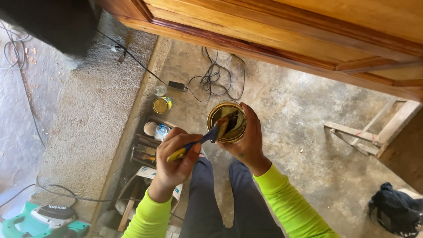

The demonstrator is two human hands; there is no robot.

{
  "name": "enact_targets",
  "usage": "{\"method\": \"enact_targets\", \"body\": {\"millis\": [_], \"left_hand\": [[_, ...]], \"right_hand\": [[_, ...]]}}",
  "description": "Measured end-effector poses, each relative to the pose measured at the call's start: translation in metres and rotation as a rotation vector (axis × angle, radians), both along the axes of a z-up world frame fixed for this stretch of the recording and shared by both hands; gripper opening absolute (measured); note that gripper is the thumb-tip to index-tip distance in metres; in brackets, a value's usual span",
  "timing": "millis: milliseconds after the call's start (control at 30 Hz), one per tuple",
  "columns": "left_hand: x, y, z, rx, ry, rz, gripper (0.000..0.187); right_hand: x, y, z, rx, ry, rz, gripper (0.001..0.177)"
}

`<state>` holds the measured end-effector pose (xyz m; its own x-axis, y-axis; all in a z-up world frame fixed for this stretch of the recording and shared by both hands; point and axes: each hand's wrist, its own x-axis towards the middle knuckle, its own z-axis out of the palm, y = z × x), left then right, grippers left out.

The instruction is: Applying stain or varnish to a wooden cabinet door using a paintbrush.

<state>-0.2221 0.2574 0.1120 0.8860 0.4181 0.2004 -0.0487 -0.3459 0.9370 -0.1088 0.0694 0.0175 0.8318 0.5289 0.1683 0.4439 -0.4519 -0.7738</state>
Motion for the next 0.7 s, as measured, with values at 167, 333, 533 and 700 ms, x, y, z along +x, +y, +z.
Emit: {"method": "enact_targets", "body": {"millis": [167, 333, 533, 700], "left_hand": [[-0.019, -0.003, -0.026, -0.281, 0.022, 0.125, 0.018], [-0.028, -0.002, -0.043, -0.463, -0.001, 0.198, 0.021], [-0.044, 0.012, -0.089, -0.617, 0.014, 0.314, 0.022], [-0.026, 0.047, -0.099, -1.157, -0.334, 0.322, 0.025]], "right_hand": [[0.003, 0.005, -0.003, 0.046, -0.013, 0.057, 0.117], [0.006, 0.017, -0.001, -0.001, -0.076, 0.087, 0.116], [0.008, 0.035, -0.007, 0.08, -0.009, 0.14, 0.113], [0.014, 0.065, 0.01, 0.136, -0.022, 0.152, 0.11]]}}
